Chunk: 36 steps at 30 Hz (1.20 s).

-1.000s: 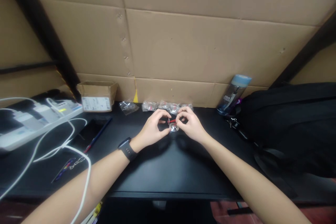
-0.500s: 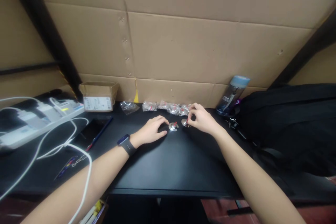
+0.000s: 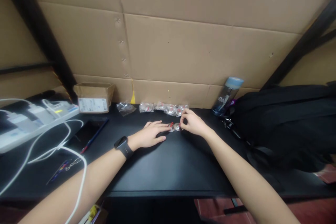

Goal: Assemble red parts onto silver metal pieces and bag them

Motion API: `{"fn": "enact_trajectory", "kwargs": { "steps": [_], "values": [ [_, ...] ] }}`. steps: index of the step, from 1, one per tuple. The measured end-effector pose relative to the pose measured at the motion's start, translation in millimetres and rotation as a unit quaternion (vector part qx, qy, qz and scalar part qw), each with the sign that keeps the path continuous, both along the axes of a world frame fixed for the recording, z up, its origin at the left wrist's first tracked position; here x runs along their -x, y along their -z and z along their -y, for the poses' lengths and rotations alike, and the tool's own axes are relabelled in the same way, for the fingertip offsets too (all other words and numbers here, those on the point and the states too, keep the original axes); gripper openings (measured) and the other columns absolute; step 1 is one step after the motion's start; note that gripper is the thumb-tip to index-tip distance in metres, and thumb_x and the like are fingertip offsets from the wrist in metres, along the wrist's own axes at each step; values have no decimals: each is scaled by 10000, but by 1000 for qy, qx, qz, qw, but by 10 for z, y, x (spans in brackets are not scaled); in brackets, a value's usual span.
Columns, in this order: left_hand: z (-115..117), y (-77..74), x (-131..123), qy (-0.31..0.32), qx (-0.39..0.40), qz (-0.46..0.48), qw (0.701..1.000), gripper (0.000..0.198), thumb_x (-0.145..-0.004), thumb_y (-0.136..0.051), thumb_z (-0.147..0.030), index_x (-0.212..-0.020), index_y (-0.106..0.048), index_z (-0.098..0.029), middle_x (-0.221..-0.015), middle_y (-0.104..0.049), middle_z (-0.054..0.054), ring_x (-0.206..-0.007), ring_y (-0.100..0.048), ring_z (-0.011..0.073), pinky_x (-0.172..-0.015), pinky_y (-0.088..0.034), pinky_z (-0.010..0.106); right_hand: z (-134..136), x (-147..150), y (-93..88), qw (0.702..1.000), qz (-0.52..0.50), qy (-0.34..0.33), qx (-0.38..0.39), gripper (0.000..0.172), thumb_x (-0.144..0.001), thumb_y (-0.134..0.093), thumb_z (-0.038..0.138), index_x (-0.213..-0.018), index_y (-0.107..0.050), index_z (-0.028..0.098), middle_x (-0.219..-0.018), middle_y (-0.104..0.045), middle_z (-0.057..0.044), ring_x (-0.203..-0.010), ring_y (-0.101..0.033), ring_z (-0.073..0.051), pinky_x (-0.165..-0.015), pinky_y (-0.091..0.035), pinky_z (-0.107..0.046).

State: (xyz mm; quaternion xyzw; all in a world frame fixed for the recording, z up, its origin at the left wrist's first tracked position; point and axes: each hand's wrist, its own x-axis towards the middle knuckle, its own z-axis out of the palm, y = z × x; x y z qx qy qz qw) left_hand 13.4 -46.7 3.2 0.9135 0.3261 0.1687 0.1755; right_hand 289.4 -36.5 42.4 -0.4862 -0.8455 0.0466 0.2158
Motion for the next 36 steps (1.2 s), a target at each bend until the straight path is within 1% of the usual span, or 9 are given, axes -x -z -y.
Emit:
{"fn": "enact_trajectory", "kwargs": {
  "steps": [3,6,9,15,21,26,29,33,36],
  "values": [
    [3,-6,2,0,-2,-12,1000,512,-977,-563,-408,-1483,-491,-443,-1579,-483,23,-1502,-324,407,-1143,-255,675,-30,-36,0,1000,-2,-12,8,27,-834,-674,189,-836,-700,189,-1020,-639,-64,-944,-631,-204,-835,-496,-324],
    [10,-6,-2,2,-4,-17,1000,505,-972,-568,-406,-1472,-505,-436,-1580,-481,27,-1495,-334,412,-1139,-252,681,-45,-78,-18,998,-13,-53,23,182,-812,-694,182,-994,-701,190,-998,-681,-60,-874,-634,-195,-791,-495,-315],
    [17,-11,-5,5,-13,-5,1000,471,-955,-596,-389,-1425,-566,-403,-1547,-518,51,-1464,-381,397,-1134,-292,631,-33,-92,-38,994,-11,-93,47,293,-774,-736,178,-1065,-714,198,-1007,-716,-59,-856,-647,-196,-782,-497,-310],
    [51,-90,-47,-50,-49,67,995,405,-972,-565,-368,-1370,-572,-292,-1199,-703,77,-1150,-610,281,-1048,-379,475,-16,-41,-38,994,4,-86,61,148,-855,-687,189,-980,-765,202,-930,-742,-55,-841,-663,-197,-800,-496,-316],
    [7,-35,-197,-67,-126,43,989,459,-1025,-468,-315,-1484,-465,-313,-1485,-556,94,-1380,-446,313,-1042,-308,474,-63,3,70,998,32,-48,30,167,-899,-665,222,-1035,-762,223,-977,-748,-57,-855,-667,-194,-774,-493,-303],
    [-63,-3,-268,-67,-140,30,987,259,-1031,-489,-321,-1195,-686,-286,-1195,-722,63,-1295,-500,298,-1021,-261,478,-111,25,146,998,67,-10,7,127,-901,-662,208,-966,-769,233,-979,-749,-61,-903,-672,-223,-767,-491,-318],
    [-63,-27,-260,-94,-133,55,985,214,-1005,-558,-367,-1018,-742,-258,-1060,-746,59,-1171,-546,278,-1009,-250,475,-132,4,149,998,69,-9,0,122,-887,-680,179,-939,-773,240,-984,-747,-59,-928,-680,-231,-800,-502,-325],
    [-64,-19,-256,-115,-145,75,980,204,-967,-631,-393,-1084,-747,-272,-1166,-733,70,-1269,-486,307,-1019,-227,491,-149,-29,139,997,77,12,-20,78,-886,-712,218,-919,-782,227,-1031,-739,-91,-991,-681,-260,-877,-514,-359],
    [-77,9,-269,-111,-155,63,980,150,-976,-626,-349,-1016,-761,-298,-1238,-716,35,-1380,-413,317,-1025,-216,496,-150,-26,134,995,97,29,-22,91,-900,-697,217,-904,-787,228,-1068,-736,-94,-1025,-674,-266,-901,-518,-366]
  ]
}}
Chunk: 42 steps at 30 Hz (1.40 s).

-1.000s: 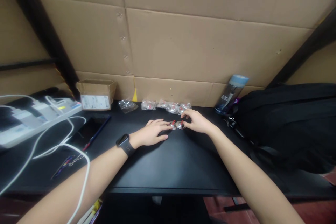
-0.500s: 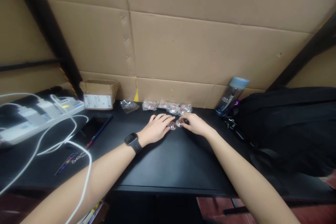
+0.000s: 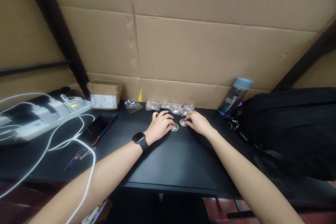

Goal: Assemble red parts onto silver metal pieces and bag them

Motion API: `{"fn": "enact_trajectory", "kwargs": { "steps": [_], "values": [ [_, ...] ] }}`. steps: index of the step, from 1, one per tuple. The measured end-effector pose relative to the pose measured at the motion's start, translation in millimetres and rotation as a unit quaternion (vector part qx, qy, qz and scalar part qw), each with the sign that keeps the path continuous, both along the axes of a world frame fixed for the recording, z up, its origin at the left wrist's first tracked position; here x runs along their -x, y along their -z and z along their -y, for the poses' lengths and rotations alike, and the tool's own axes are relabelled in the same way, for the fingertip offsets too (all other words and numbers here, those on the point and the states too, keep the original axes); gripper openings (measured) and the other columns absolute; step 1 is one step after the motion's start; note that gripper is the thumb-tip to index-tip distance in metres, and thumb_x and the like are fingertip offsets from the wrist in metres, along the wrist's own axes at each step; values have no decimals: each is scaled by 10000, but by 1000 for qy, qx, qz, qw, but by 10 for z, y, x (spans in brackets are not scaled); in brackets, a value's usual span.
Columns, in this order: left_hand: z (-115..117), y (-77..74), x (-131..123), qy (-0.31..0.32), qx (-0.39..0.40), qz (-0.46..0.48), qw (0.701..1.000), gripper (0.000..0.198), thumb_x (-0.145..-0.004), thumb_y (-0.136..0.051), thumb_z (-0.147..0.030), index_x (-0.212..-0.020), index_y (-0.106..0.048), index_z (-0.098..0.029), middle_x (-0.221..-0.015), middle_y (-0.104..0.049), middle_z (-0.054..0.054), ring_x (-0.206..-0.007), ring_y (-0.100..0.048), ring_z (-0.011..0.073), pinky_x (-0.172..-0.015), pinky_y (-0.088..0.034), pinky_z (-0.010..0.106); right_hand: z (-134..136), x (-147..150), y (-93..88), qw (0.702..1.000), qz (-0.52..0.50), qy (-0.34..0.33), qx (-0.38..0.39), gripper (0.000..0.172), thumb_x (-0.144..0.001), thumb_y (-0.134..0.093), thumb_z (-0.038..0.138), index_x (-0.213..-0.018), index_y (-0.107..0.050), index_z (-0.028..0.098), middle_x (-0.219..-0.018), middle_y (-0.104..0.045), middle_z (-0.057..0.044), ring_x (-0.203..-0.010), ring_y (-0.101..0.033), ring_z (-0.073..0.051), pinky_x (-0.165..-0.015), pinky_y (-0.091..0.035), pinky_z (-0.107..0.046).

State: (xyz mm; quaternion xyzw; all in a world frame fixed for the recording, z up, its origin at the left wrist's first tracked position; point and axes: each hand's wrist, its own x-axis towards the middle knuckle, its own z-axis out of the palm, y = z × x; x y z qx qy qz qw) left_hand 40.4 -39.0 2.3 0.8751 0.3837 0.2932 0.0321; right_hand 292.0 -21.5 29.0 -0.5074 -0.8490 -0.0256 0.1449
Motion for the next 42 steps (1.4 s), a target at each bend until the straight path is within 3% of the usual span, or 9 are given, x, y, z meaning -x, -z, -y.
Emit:
{"fn": "enact_trajectory", "kwargs": {
  "steps": [6,12,17,21,28,32,35,38,42],
  "values": [
    [32,-44,-18,-21,9,37,999,146,-970,-637,-312,-892,-751,-265,-1193,-731,22,-1353,-459,281,-1038,-234,485,-13,32,32,1000,-31,-1,-3,111,-890,-685,184,-849,-776,233,-1105,-730,-68,-1061,-665,-254,-932,-521,-376],
    [-27,-88,91,-77,95,195,973,181,-955,-626,-359,-870,-749,-257,-1232,-690,43,-1218,-584,258,-1045,-356,455,72,137,-53,975,-202,-57,-74,87,-904,-670,212,-862,-747,213,-1079,-720,-79,-1064,-671,-252,-973,-524,-432],
    [-66,-78,116,-46,180,320,929,162,-918,-640,-327,-876,-735,-202,-1144,-717,89,-1121,-639,250,-1019,-454,391,306,374,-192,928,-329,-79,-157,93,-934,-650,261,-914,-729,215,-1073,-694,-90,-986,-685,-232,-909,-565,-408],
    [34,-149,44,16,207,358,910,203,-937,-618,-331,-850,-735,-189,-1072,-732,86,-1071,-654,237,-1026,-462,384,440,547,-172,916,-345,-100,-179,77,-928,-660,256,-944,-732,233,-1067,-693,-89,-1006,-683,-239,-929,-568,-415],
    [62,-117,26,23,141,365,920,174,-931,-644,-325,-859,-733,-194,-1047,-724,81,-1050,-659,225,-1023,-475,390,457,607,-97,913,-365,-125,-130,56,-914,-693,256,-929,-740,232,-1110,-752,-88,-1084,-713,-257,-975,-582,-445],
    [47,-90,39,-3,115,359,926,144,-923,-650,-315,-871,-717,-198,-1042,-714,77,-1041,-654,223,-1007,-480,387,465,616,-48,886,-450,-113,1,110,-896,-722,315,-938,-743,216,-1225,-729,-97,-967,-769,-238,-854,-657,-384],
    [65,-107,40,-6,107,350,930,151,-930,-640,-313,-857,-710,-202,-1022,-711,64,-1028,-654,213,-998,-478,370,478,643,-2,859,-498,-97,64,217,-884,-739,338,-1071,-735,227,-1278,-709,-87,-893,-790,-224,-871,-669,-390],
    [83,-124,37,-10,102,344,933,162,-937,-631,-316,-849,-711,-205,-1003,-712,55,-1009,-657,207,-988,-476,357,476,659,35,851,-511,-101,70,331,-897,-727,354,-1214,-721,260,-1308,-695,-76,-926,-786,-227,-875,-680,-401],
    [95,-141,34,-17,102,345,933,168,-940,-623,-310,-847,-711,-201,-980,-717,53,-982,-660,203,-967,-478,347,454,650,66,848,-513,-124,57,329,-908,-717,377,-1221,-750,283,-1341,-676,-72,-1055,-752,-243,-917,-676,-409]
  ]
}}
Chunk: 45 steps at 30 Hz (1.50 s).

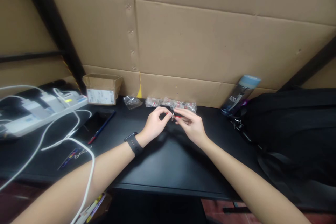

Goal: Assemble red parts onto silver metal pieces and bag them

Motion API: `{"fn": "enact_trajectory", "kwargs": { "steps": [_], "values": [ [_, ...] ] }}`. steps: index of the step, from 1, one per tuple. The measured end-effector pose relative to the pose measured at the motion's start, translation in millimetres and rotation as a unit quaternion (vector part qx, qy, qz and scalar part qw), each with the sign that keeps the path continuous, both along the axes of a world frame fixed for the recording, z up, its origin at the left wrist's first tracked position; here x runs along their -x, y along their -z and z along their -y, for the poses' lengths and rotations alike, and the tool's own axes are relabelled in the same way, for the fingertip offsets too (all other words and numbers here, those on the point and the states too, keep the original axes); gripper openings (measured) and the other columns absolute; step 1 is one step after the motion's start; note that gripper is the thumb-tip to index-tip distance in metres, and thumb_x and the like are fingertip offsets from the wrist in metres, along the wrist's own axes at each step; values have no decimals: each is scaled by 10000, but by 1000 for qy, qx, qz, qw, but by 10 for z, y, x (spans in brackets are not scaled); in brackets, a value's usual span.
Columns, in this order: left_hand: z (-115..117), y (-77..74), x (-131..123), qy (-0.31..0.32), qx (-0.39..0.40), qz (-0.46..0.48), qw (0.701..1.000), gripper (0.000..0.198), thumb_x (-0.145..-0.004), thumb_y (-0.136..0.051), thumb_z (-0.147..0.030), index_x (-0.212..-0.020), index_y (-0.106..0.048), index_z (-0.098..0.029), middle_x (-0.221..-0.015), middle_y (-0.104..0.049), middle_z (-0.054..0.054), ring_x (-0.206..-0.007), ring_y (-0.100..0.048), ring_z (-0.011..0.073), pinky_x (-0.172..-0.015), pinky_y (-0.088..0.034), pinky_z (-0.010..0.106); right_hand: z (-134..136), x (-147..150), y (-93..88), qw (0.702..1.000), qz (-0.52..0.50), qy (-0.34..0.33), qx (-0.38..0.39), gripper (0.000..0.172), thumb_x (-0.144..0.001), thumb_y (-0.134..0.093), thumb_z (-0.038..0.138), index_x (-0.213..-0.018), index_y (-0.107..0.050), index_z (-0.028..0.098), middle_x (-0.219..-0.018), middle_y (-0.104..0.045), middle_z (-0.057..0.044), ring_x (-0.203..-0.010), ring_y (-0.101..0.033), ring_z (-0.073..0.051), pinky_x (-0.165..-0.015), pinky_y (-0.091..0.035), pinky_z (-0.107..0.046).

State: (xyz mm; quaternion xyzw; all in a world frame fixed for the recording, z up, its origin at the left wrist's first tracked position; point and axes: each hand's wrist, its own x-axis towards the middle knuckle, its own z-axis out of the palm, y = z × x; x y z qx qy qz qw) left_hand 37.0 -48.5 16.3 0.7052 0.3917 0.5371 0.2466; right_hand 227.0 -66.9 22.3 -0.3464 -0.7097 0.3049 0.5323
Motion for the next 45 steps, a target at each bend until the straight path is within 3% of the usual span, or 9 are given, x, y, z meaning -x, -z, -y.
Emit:
{"fn": "enact_trajectory", "kwargs": {
  "steps": [5,9,16,23,36,42,45],
  "values": [
    [12,-28,5,-5,10,4,1000,210,-946,-609,-327,-818,-703,-190,-958,-723,63,-958,-660,207,-943,-481,345,-20,-25,13,999,-2,-35,10,489,-824,-816,365,-1297,-713,296,-1420,-622,-89,-1022,-769,-244,-994,-638,-446],
    [16,-24,8,0,12,5,1000,196,-945,-611,-328,-838,-702,-191,-965,-722,59,-957,-662,208,-939,-481,343,-43,-38,1,999,-13,-30,6,436,-821,-820,369,-1243,-744,292,-1353,-656,-85,-977,-774,-229,-981,-646,-453],
    [-2,6,5,17,19,-7,1000,186,-941,-621,-339,-862,-704,-193,-962,-726,59,-953,-665,213,-924,-492,343,-73,-65,-31,998,-18,-34,43,374,-839,-789,412,-1180,-760,258,-1250,-665,-83,-822,-769,-189,-755,-712,-370],
    [3,7,5,20,39,-2,999,202,-945,-622,-364,-912,-719,-188,-982,-742,62,-956,-678,214,-922,-497,343,-36,-27,-46,999,7,-48,3,311,-944,-675,387,-1246,-737,345,-1274,-605,-56,-872,-736,-158,-790,-707,-371],
    [6,-3,4,12,41,-2,999,201,-935,-636,-374,-912,-730,-198,-978,-756,60,-949,-690,221,-909,-507,346,-7,-2,-38,1000,1,-27,7,281,-949,-666,394,-1211,-758,349,-1301,-609,-50,-869,-731,-155,-809,-708,-389],
    [11,-4,11,5,52,-2,999,195,-933,-632,-366,-892,-733,-205,-973,-759,55,-953,-692,227,-913,-503,352,-12,-14,-24,998,-3,-59,25,376,-890,-724,318,-1265,-732,327,-1344,-579,-70,-920,-742,-155,-943,-654,-388],
    [12,-11,10,2,55,-1,998,194,-935,-627,-359,-882,-732,-205,-970,-757,52,-955,-690,224,-917,-499,351,6,-21,-42,997,6,-73,38,493,-818,-788,267,-1301,-707,325,-1362,-555,-82,-926,-748,-156,-919,-656,-365]
  ]
}}
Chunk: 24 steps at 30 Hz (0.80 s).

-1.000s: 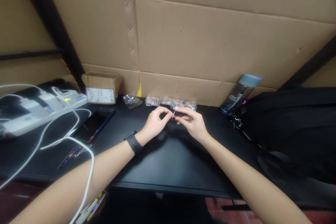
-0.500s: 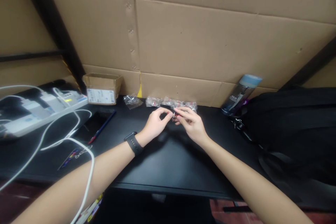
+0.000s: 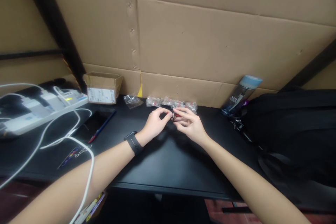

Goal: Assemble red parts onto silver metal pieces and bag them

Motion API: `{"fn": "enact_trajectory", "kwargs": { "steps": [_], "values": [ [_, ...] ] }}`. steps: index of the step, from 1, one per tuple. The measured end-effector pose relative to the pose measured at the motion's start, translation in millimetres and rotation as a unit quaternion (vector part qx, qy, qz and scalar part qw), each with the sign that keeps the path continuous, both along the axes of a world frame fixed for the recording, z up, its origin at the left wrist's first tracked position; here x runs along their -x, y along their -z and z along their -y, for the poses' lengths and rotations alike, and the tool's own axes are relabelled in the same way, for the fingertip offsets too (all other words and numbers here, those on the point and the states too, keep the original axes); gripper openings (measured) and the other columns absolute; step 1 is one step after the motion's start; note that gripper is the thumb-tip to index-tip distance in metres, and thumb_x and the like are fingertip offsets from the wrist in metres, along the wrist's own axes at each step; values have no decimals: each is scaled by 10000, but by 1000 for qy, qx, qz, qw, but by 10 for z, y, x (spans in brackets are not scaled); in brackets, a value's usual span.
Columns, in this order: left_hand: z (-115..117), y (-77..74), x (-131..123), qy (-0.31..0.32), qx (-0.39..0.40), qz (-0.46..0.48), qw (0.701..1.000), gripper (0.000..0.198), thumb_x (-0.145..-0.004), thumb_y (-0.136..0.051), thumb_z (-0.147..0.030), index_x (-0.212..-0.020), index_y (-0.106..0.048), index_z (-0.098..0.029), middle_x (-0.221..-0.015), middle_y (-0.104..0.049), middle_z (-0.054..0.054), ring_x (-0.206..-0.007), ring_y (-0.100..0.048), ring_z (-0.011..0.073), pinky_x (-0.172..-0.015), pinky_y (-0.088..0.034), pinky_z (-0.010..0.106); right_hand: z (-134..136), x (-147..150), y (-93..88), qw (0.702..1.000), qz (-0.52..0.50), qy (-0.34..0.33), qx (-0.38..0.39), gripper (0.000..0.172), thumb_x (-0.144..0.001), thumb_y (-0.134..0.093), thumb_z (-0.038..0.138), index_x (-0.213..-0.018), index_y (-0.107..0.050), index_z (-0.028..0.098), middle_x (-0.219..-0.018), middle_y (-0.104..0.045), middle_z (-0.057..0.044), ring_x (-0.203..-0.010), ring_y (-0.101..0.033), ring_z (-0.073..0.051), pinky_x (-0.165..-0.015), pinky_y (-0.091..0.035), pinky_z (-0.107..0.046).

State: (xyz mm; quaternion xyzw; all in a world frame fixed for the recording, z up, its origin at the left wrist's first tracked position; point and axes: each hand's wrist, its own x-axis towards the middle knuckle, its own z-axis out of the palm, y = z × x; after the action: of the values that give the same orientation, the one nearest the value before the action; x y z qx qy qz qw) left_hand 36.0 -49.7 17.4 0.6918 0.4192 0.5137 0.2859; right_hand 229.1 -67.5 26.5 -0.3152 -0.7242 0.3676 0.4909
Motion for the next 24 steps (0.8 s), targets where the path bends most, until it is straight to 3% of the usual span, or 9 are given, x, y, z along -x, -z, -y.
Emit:
{"fn": "enact_trajectory", "kwargs": {
  "steps": [3,8,15,17,20,24],
  "values": [
    [-5,2,3,4,2,-4,1000,200,-937,-623,-362,-887,-738,-206,-970,-760,55,-958,-691,228,-915,-502,355,4,-6,-7,1000,9,6,10,537,-772,-836,278,-1291,-710,330,-1360,-552,-81,-964,-743,-176,-837,-679,-336],
    [-19,29,18,-2,-1,-19,1000,200,-921,-640,-385,-918,-737,-209,-1004,-761,59,-967,-694,234,-904,-508,352,-19,-19,2,999,27,28,-3,467,-791,-831,345,-1247,-733,316,-1334,-575,-84,-965,-741,-185,-780,-687,-315],
    [-86,-45,101,32,-30,-125,991,274,-980,-539,-444,-994,-737,-255,-1067,-751,45,-1031,-671,241,-952,-480,360,-27,-71,-67,995,83,31,-52,370,-855,-767,334,-1220,-727,288,-1300,-568,-92,-929,-725,-173,-734,-678,-299],
    [-181,-103,263,1,-41,-178,983,318,-1005,-478,-465,-1036,-722,-264,-1106,-747,53,-1070,-651,264,-982,-453,398,-42,-101,-82,991,101,40,-75,358,-868,-749,308,-1225,-721,290,-1302,-569,-90,-925,-718,-171,-729,-670,-304],
    [-387,-174,694,-119,-79,-303,942,242,-971,-535,-415,-1016,-722,-268,-1144,-732,95,-1207,-564,358,-1058,-358,519,-78,-149,-102,984,124,63,-113,348,-881,-727,258,-1228,-715,288,-1292,-587,-90,-931,-706,-175,-765,-656,-340],
    [-648,-144,1309,-221,-23,-422,879,334,-928,-494,-202,-1225,-645,-230,-1254,-688,159,-1186,-586,377,-1020,-373,528,-116,-197,-130,974,154,83,-147,378,-875,-716,210,-1243,-701,296,-1271,-620,-85,-1076,-674,-224,-827,-632,-382]
  ]
}}
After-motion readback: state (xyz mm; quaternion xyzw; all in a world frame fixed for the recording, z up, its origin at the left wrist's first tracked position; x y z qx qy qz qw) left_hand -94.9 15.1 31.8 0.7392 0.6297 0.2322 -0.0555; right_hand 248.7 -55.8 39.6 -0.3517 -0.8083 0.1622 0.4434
